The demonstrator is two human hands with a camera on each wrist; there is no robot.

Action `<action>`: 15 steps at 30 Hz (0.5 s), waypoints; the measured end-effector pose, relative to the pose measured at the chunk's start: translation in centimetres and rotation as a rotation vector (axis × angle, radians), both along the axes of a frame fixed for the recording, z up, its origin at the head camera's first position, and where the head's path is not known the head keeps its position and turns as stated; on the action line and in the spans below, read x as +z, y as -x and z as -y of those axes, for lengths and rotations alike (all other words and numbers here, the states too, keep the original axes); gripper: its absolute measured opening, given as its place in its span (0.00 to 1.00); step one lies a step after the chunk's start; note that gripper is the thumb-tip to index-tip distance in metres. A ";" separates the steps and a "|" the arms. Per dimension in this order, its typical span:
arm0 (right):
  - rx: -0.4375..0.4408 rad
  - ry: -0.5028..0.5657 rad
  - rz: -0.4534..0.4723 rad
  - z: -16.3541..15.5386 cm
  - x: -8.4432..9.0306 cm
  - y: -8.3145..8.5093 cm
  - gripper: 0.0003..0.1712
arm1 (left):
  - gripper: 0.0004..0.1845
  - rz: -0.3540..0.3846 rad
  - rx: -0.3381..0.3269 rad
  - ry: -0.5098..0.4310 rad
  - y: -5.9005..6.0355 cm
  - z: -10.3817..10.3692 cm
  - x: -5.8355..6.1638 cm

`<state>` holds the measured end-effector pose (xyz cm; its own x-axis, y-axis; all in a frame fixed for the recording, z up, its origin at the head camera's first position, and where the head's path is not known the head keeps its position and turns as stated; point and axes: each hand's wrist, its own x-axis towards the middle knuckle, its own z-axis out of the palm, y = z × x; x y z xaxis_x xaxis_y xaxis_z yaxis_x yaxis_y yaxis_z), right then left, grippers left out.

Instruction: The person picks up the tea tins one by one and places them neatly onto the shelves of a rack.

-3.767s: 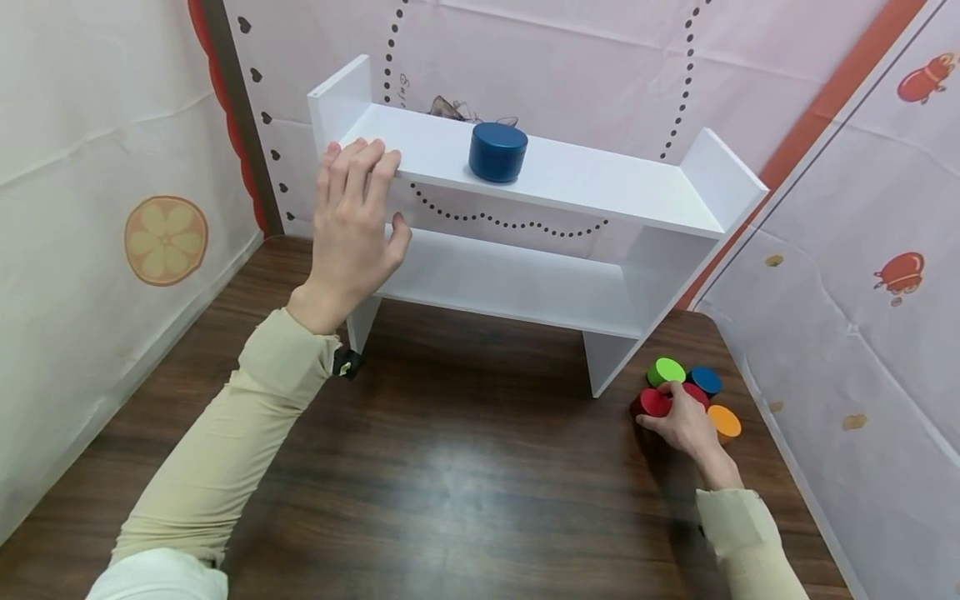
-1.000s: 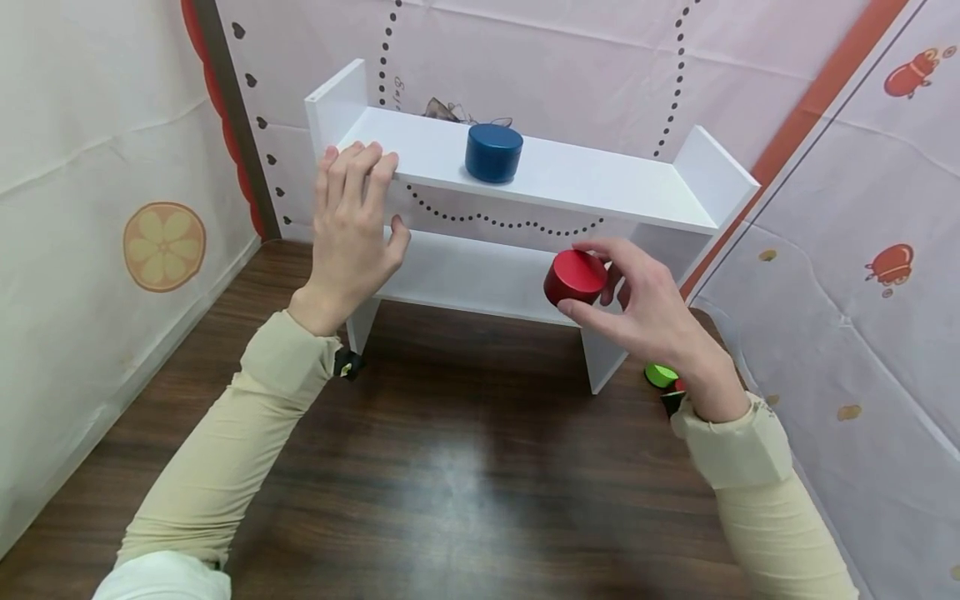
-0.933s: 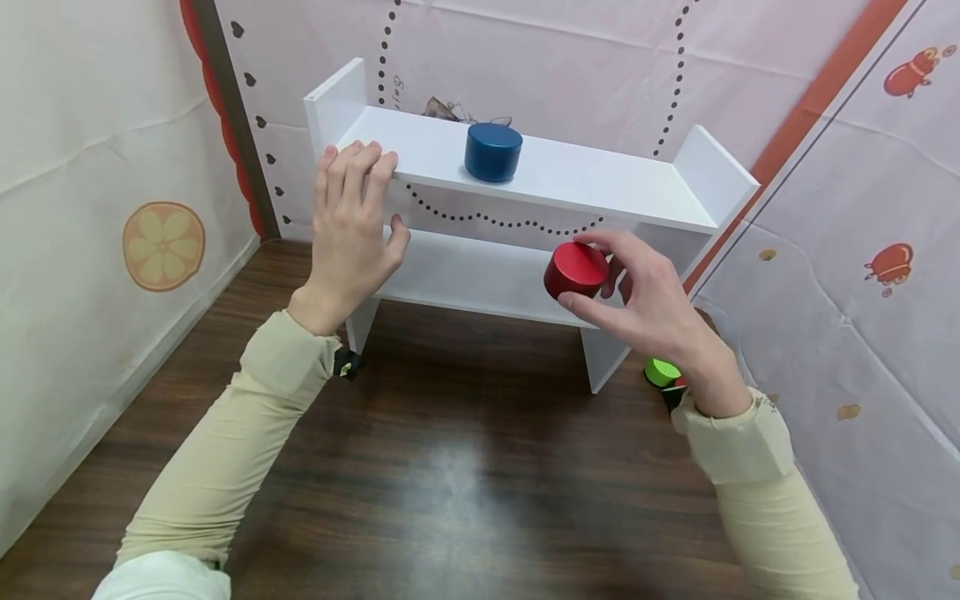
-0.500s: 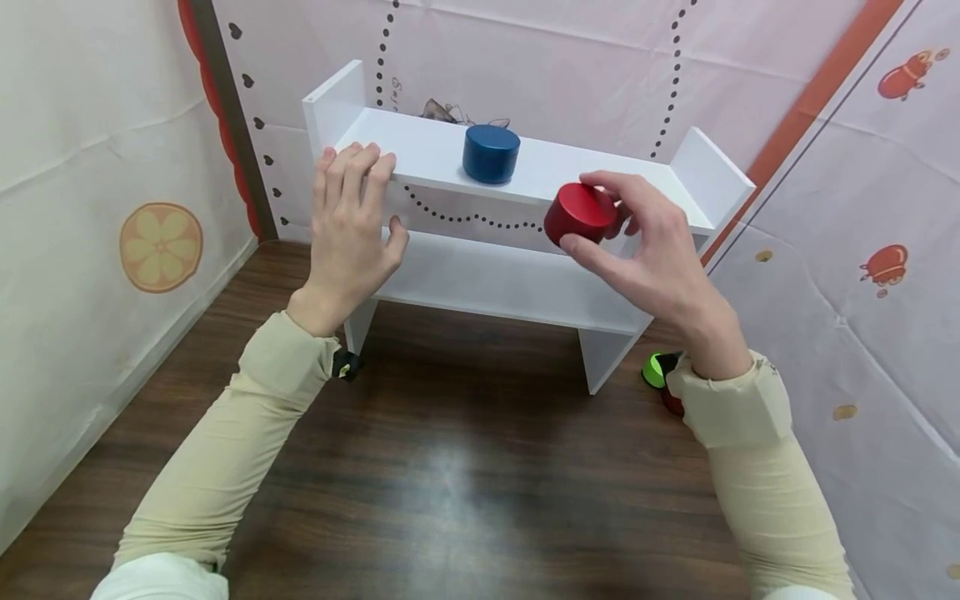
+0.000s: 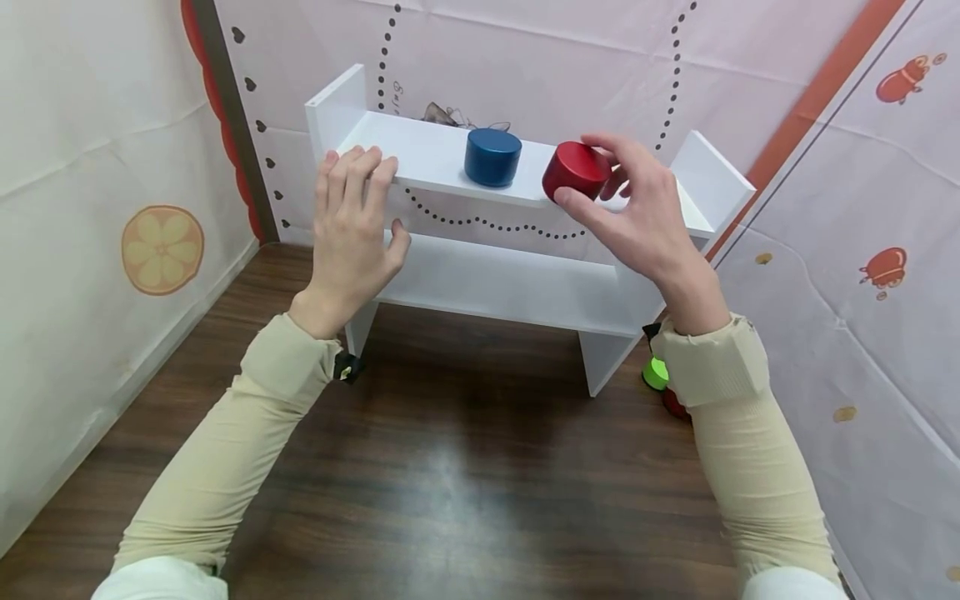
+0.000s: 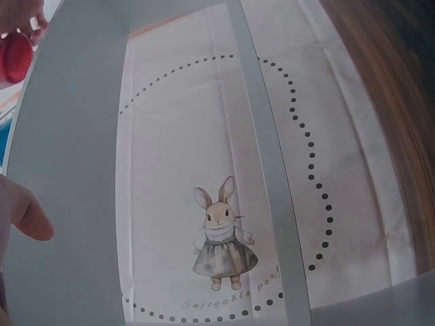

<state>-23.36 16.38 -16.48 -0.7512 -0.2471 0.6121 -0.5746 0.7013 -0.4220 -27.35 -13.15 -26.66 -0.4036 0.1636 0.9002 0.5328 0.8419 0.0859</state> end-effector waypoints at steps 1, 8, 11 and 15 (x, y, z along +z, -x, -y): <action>-0.011 0.004 0.006 0.0 0.0 0.2 0.35 | 0.33 0.001 0.000 0.000 0.0 0.0 0.0; -0.080 0.003 0.097 0.4 0.1 1.5 0.36 | 0.33 0.009 0.003 0.002 0.0 0.0 0.0; -0.104 -0.015 0.130 0.6 0.0 1.9 0.37 | 0.33 0.015 0.003 0.003 0.0 0.1 -0.1; -0.126 -0.037 0.147 0.7 0.0 2.3 0.37 | 0.33 0.015 0.001 0.002 0.0 0.1 -0.1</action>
